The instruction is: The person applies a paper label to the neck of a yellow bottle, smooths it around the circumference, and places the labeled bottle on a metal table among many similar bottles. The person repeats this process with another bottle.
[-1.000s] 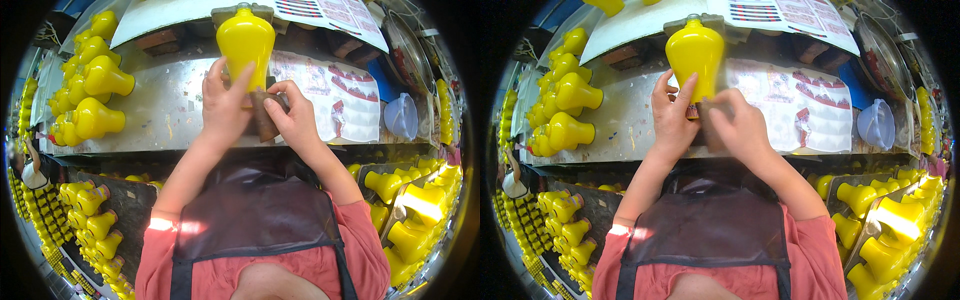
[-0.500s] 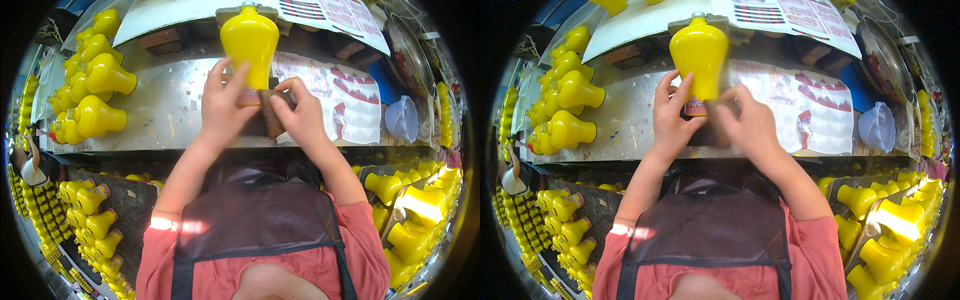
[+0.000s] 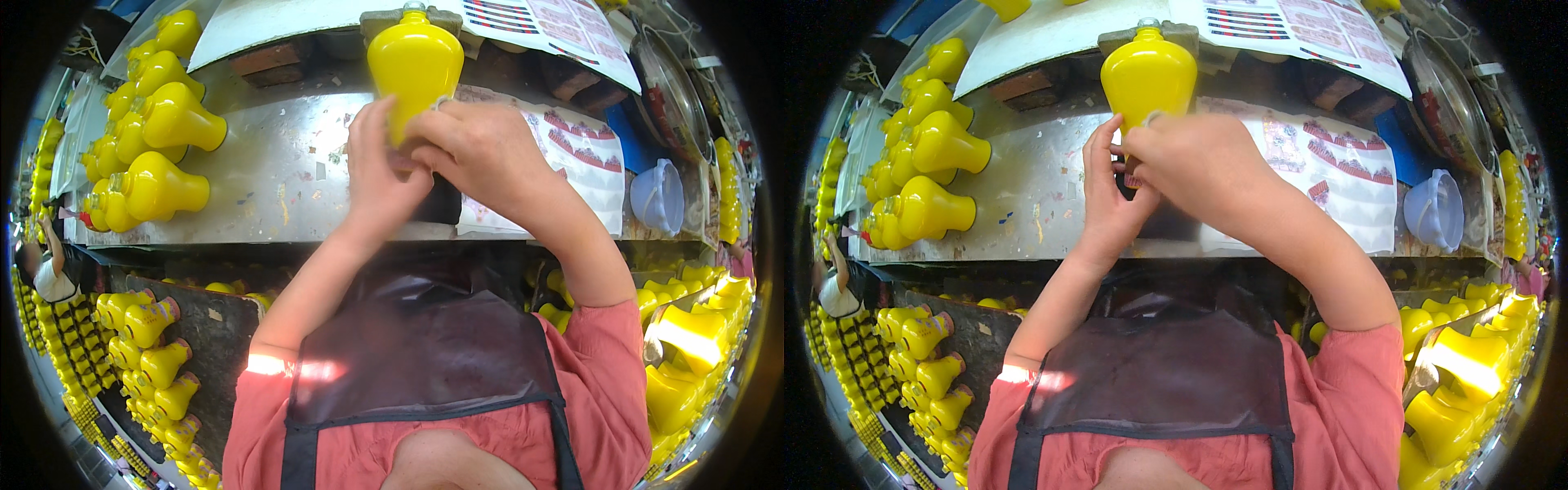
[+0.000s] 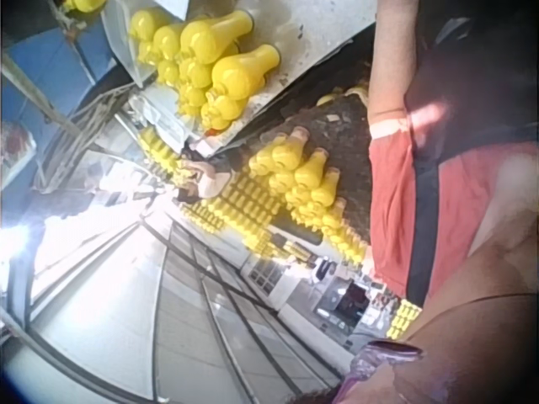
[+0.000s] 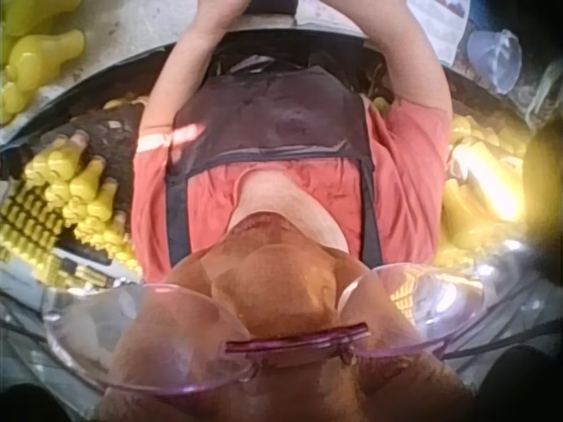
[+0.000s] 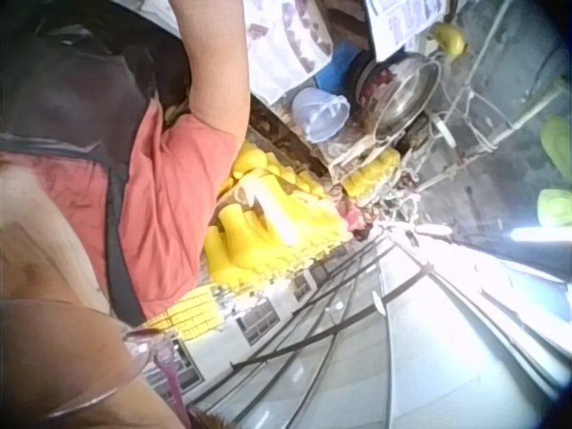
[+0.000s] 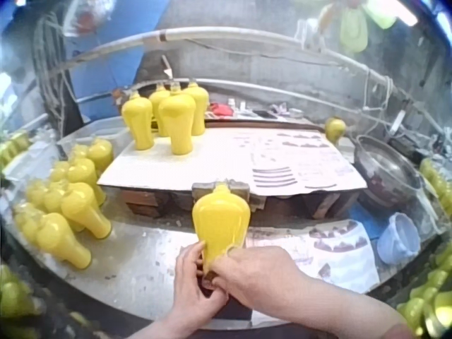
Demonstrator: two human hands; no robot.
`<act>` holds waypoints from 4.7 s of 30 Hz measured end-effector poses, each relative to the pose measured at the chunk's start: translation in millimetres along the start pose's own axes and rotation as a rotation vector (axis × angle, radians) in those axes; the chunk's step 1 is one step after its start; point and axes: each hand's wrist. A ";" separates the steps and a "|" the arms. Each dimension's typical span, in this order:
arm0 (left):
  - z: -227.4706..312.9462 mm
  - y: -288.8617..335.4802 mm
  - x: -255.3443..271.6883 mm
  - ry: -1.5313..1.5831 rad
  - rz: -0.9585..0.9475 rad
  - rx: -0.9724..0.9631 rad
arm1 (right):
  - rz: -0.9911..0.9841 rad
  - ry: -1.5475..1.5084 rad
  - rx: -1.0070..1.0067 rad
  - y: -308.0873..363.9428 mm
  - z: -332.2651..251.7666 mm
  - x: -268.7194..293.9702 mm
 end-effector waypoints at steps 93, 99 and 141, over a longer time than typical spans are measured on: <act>4.2 -1.9 9.6 -0.437 -0.061 -0.213 | 0.299 -0.403 -0.565 45.6 -29.6 -28.1; -3.2 -6.9 18.2 -0.147 -0.095 -0.162 | 0.255 -0.559 -0.980 54.9 -28.1 -32.1; -3.7 -3.6 14.8 -0.204 -0.120 -0.198 | 0.261 -0.100 -0.163 13.0 22.4 -3.3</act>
Point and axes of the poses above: each hand's wrist, its own y-axis away from the middle knuckle, its own x-axis out of the back of the hand, z = x × y, and after that the axes turned 1 degree about x, right-handed
